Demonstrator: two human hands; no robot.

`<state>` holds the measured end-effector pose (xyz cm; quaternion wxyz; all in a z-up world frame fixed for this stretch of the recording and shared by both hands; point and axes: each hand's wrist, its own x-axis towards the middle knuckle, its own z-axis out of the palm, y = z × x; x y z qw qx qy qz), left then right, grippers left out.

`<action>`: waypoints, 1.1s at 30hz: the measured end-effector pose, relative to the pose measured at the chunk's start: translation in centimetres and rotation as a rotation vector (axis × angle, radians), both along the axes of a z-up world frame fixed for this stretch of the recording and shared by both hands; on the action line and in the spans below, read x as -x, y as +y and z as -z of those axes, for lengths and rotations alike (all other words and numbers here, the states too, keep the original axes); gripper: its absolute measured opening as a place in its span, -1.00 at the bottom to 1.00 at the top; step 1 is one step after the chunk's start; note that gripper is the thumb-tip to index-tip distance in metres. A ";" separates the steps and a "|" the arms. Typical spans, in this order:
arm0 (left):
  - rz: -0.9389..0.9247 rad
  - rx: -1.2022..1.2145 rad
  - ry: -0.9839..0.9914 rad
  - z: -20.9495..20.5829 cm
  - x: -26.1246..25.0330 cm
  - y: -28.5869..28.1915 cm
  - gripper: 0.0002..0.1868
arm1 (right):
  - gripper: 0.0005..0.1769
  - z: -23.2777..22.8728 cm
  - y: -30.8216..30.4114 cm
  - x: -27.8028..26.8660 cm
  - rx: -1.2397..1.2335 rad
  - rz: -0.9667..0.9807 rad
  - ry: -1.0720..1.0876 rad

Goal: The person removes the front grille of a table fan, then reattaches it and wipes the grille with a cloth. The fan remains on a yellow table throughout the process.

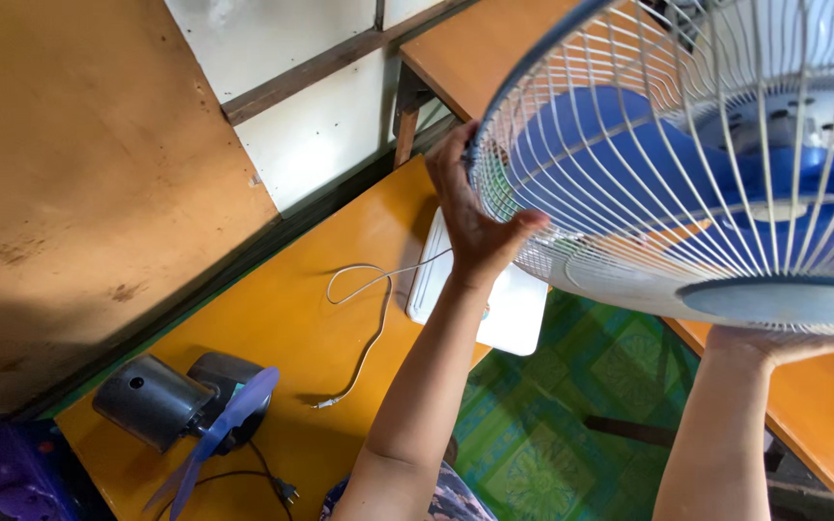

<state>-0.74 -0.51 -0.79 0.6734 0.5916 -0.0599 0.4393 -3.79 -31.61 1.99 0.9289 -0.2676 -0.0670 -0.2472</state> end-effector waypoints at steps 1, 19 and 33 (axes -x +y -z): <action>0.009 0.011 0.006 0.1 0.1 0.0 0.10 | 0.17 0.8 -1.0 -0.2 0.022 0.013 -0.010; 0.222 0.181 0.179 4.5 0.4 -1.2 0.28 | 0.18 12.0 -11.8 -2.3 0.390 0.261 -0.033; 0.210 0.611 0.151 16.9 -3.3 -6.7 0.13 | 0.06 12.1 -10.4 -2.0 0.255 0.328 -0.057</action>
